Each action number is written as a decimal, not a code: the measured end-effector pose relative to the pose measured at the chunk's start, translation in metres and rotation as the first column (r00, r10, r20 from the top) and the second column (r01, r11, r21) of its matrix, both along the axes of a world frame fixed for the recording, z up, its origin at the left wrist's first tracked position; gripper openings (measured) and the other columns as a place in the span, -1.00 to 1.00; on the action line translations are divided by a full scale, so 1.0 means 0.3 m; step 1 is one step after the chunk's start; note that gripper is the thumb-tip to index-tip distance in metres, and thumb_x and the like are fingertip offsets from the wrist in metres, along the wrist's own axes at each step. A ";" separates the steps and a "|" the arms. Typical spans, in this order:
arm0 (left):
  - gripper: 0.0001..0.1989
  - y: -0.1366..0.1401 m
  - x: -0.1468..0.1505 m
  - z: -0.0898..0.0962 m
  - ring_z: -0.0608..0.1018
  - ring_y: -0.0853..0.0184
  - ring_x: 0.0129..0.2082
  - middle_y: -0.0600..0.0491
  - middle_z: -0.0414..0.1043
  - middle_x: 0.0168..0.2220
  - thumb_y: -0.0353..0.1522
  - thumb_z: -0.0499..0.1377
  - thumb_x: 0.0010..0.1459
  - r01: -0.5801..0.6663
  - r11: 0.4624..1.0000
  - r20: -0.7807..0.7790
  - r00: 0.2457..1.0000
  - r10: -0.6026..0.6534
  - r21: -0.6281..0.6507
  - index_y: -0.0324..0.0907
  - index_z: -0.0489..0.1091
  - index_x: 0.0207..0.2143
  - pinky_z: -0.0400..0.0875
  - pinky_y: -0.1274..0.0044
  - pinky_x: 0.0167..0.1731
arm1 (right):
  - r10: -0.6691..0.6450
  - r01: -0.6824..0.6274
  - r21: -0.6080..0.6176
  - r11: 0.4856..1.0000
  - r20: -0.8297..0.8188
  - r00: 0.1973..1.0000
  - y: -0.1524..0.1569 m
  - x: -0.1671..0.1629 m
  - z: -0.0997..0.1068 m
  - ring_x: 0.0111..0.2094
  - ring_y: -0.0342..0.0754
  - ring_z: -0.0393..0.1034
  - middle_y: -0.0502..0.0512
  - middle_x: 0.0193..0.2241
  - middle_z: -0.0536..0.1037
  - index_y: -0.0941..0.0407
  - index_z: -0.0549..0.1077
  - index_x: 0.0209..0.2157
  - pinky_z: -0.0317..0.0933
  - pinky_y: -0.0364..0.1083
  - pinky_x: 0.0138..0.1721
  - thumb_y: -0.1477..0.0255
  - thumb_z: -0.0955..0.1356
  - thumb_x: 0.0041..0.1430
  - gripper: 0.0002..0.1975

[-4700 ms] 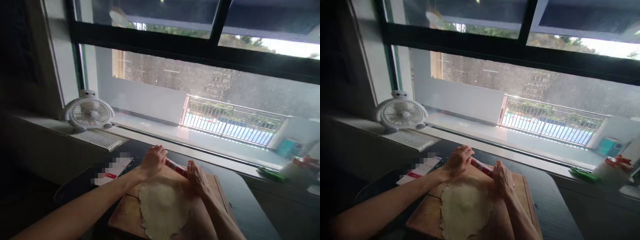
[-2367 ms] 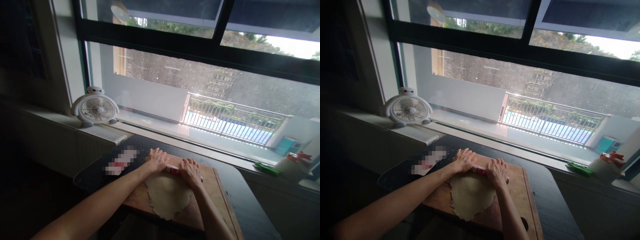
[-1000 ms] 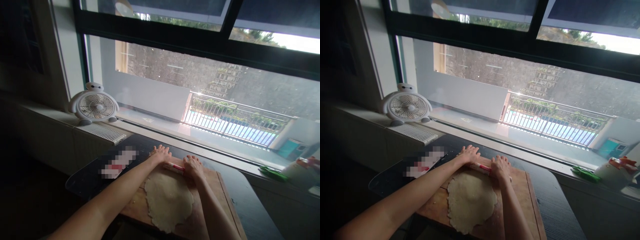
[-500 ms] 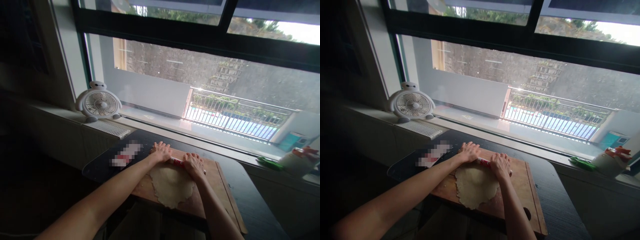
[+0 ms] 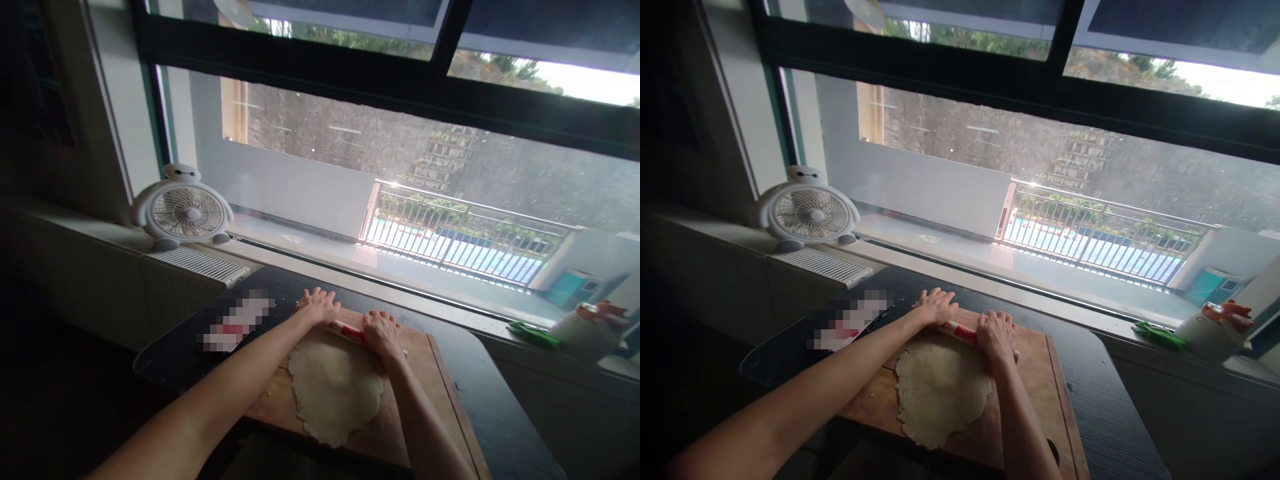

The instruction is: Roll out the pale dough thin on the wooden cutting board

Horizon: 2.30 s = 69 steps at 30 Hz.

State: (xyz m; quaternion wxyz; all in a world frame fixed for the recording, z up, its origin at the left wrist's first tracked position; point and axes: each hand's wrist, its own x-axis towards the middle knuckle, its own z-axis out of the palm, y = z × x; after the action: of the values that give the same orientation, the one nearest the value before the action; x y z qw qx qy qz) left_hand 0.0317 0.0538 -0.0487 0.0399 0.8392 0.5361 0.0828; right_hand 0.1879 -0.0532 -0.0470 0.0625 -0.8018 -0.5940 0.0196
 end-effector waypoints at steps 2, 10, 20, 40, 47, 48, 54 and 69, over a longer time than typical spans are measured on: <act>-0.47 -0.026 -0.015 -0.004 0.20 0.09 0.12 -0.09 0.29 0.07 -0.09 -0.21 0.14 0.005 1.000 0.002 1.000 -0.005 0.013 -0.12 0.23 0.04 -0.08 0.12 0.07 | -0.008 0.008 0.077 0.997 -0.001 1.000 -0.023 -0.015 -0.008 0.01 0.05 0.10 0.16 -0.05 0.35 0.03 0.37 -0.11 -0.06 0.02 -0.04 0.26 -0.05 0.28 -0.53; -0.46 -0.064 -0.035 -0.019 0.17 0.09 0.13 -0.08 0.27 0.08 -0.05 -0.20 0.13 -0.009 1.000 0.000 1.000 0.009 0.027 -0.10 0.25 0.03 -0.14 0.14 0.08 | -0.015 0.019 0.200 0.980 -0.019 1.000 -0.065 -0.040 -0.027 -0.01 0.05 0.12 0.17 -0.12 0.39 0.06 0.41 -0.21 -0.07 0.01 -0.03 0.27 0.02 0.25 -0.58; -0.46 0.067 0.029 -0.022 0.21 0.07 0.12 -0.11 0.30 0.06 -0.04 -0.15 0.09 -0.057 0.997 -0.011 0.998 0.057 -0.046 -0.10 0.27 0.00 0.01 0.13 0.04 | -0.030 0.042 0.154 0.987 -0.079 0.996 0.070 0.044 -0.030 -0.04 0.07 0.18 0.18 -0.12 0.40 0.06 0.40 -0.20 0.02 0.02 -0.10 0.23 0.05 0.22 -0.61; -0.48 -0.045 -0.019 -0.001 0.16 0.07 0.15 -0.07 0.28 0.08 -0.06 -0.19 0.12 -0.040 0.999 0.003 0.999 0.040 -0.001 -0.09 0.27 0.00 -0.08 0.14 0.08 | -0.034 0.048 0.174 0.983 -0.082 0.996 0.008 0.007 -0.036 -0.02 0.07 0.16 0.17 -0.12 0.40 0.05 0.40 -0.18 -0.02 0.05 -0.05 0.24 0.04 0.24 -0.60; -0.49 0.036 0.015 -0.022 0.17 0.08 0.14 -0.11 0.30 0.05 -0.06 -0.15 0.10 -0.057 0.998 0.016 0.998 0.057 0.001 -0.11 0.28 -0.02 -0.05 0.11 0.06 | -0.050 0.065 0.155 0.986 -0.098 0.994 0.080 0.044 -0.042 -0.04 0.08 0.19 0.19 -0.10 0.38 0.07 0.39 -0.15 0.02 0.05 -0.08 0.20 0.07 0.21 -0.60; -0.48 0.033 0.013 -0.024 0.16 0.08 0.15 -0.10 0.30 0.06 -0.06 -0.16 0.10 -0.050 0.999 0.018 0.999 0.050 0.005 -0.10 0.27 -0.01 -0.06 0.11 0.07 | -0.049 0.063 0.155 0.986 -0.095 0.994 0.077 0.042 -0.043 -0.04 0.08 0.18 0.19 -0.09 0.38 0.07 0.38 -0.14 0.02 0.05 -0.07 0.20 0.07 0.21 -0.60; -0.48 -0.058 -0.034 -0.014 0.13 0.07 0.17 -0.09 0.26 0.09 -0.08 -0.20 0.14 -0.011 0.999 0.029 1.000 0.009 0.038 -0.10 0.25 0.02 -0.13 0.09 0.09 | -0.038 0.050 0.170 0.984 -0.076 0.996 -0.001 0.000 -0.034 -0.03 0.07 0.17 0.16 -0.11 0.38 0.05 0.40 -0.17 -0.02 0.04 -0.04 0.24 0.04 0.24 -0.60; -0.46 -0.001 -0.026 -0.029 0.11 0.08 0.19 -0.10 0.24 0.11 -0.05 -0.18 0.13 -0.034 0.999 0.046 0.998 0.034 0.006 -0.09 0.22 0.05 -0.10 0.08 0.09 | -0.058 0.069 0.101 0.992 -0.112 0.992 0.107 0.039 -0.025 0.01 0.10 0.17 0.20 -0.07 0.38 0.07 0.38 -0.12 -0.02 0.09 -0.03 0.20 0.06 0.21 -0.57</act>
State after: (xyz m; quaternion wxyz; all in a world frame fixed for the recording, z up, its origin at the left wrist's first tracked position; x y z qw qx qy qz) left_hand 0.0238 0.0536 -0.0575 0.0481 0.8280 0.5489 0.1045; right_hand 0.1996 -0.0211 -0.0546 0.1374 -0.8136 -0.5641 0.0303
